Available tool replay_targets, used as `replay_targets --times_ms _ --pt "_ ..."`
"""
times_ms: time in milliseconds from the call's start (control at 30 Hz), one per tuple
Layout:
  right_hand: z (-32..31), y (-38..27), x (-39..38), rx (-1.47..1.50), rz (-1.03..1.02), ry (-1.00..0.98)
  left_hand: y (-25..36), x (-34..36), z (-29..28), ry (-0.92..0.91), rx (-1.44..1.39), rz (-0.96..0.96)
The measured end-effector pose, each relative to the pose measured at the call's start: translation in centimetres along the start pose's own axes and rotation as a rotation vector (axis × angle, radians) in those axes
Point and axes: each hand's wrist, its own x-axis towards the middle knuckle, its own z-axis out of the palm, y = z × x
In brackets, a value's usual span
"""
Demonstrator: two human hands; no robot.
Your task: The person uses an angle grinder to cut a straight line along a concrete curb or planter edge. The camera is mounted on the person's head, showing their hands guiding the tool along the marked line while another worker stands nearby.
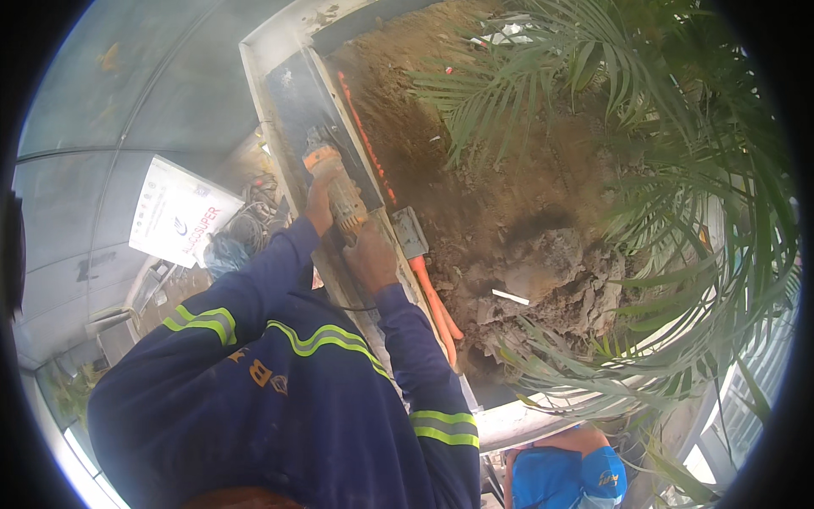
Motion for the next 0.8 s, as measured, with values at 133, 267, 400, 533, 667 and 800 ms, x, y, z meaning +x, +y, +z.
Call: replay_targets --times_ms 133,267,400,533,667,800 --pt "0.1 -0.8 0.8 0.031 -0.028 0.026 1.0 1.3 -0.2 -0.026 0.009 0.01" --pt "-0.1 0.7 -2.2 0.046 0.035 0.0 -1.5 -0.8 -0.3 -0.024 0.005 -0.029" --pt "-1.5 1.2 -6.1 0.051 0.11 -0.059 -4.8 -3.6 -0.7 -0.004 0.001 -0.056" --pt "-0.6 2.0 -6.2 0.042 0.088 -0.038 -5.1 -3.2 -1.1 -0.007 0.026 -0.021" --pt "-0.5 1.1 -3.3 0.036 0.041 -0.036 -2.6 -1.5 -0.6 -0.064 0.08 0.004" --pt "-0.2 -0.4 0.2 0.086 -0.031 -0.008 0.5 1.4 -0.5 -0.064 0.107 0.017"
